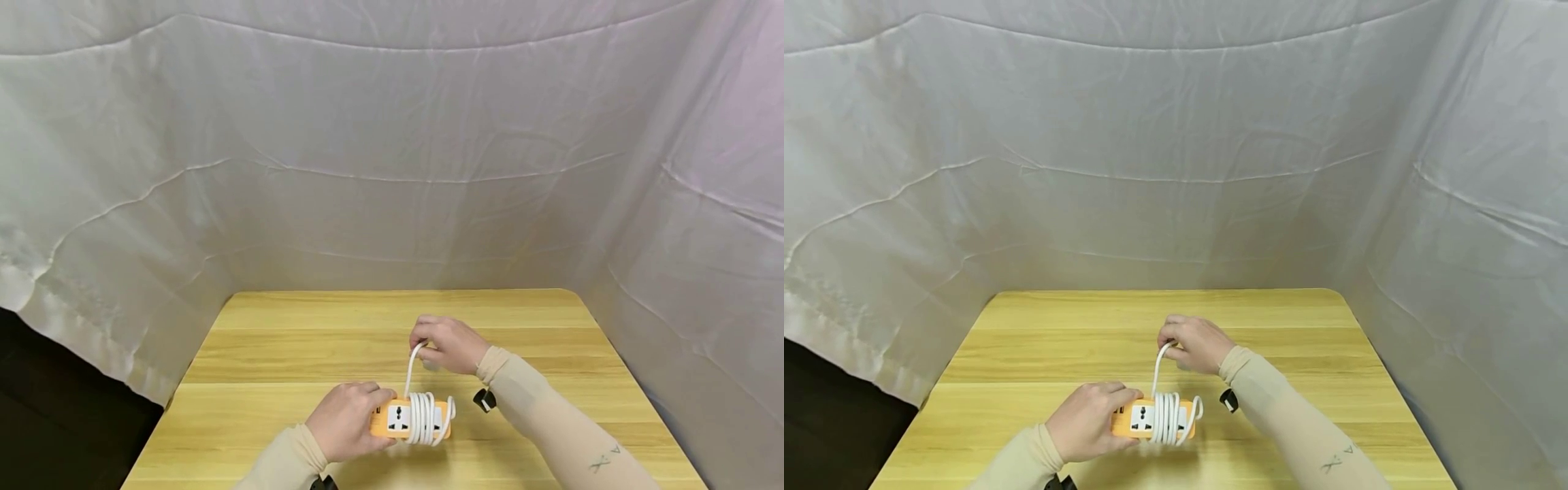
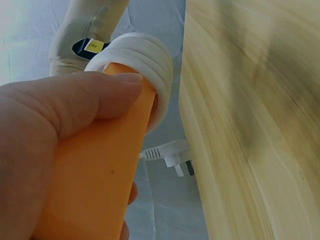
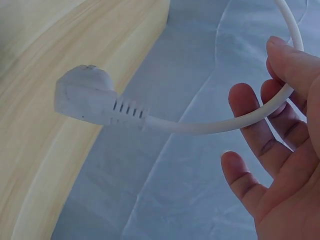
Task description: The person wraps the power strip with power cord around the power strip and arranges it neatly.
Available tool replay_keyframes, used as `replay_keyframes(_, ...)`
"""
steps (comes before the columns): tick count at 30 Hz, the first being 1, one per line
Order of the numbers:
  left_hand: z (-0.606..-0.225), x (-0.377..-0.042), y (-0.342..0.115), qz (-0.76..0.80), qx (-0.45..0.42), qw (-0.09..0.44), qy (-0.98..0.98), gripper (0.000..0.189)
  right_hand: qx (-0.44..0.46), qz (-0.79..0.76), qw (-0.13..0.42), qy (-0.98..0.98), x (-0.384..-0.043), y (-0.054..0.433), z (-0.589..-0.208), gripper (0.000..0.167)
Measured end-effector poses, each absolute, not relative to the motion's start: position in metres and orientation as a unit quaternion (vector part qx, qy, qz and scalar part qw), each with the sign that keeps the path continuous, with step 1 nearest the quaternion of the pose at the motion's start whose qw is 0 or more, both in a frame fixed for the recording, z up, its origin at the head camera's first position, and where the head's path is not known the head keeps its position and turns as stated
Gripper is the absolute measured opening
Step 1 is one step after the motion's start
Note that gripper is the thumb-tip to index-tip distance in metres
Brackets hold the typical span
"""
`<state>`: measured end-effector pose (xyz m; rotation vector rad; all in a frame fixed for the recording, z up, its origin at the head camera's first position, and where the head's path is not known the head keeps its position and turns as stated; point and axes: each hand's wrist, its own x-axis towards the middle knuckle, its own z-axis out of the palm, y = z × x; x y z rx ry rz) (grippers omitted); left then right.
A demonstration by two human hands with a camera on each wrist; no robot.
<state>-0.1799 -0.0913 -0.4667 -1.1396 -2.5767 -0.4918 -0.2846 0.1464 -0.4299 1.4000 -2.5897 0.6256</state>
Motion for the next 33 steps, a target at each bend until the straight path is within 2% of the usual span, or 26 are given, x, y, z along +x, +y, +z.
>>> replay_keyframes(13,-0.468,-0.181,-0.091,-0.158,-0.378,0.144,-0.901,0.054,0.481,0.185,0.105,-0.851,-0.283,0.148,-0.427,0.007)
replay_keyframes(26,-0.471,-0.182,-0.091,-0.152,-0.349,0.123,-0.916,0.051,0.497,0.168,0.125,-0.842,-0.278,0.145,-0.424,0.008)
replay_keyframes(33,-0.473,-0.184,-0.093,-0.148,-0.321,0.130,-0.926,0.047,0.502,0.161,0.137,-0.839,-0.274,0.142,-0.423,0.006)
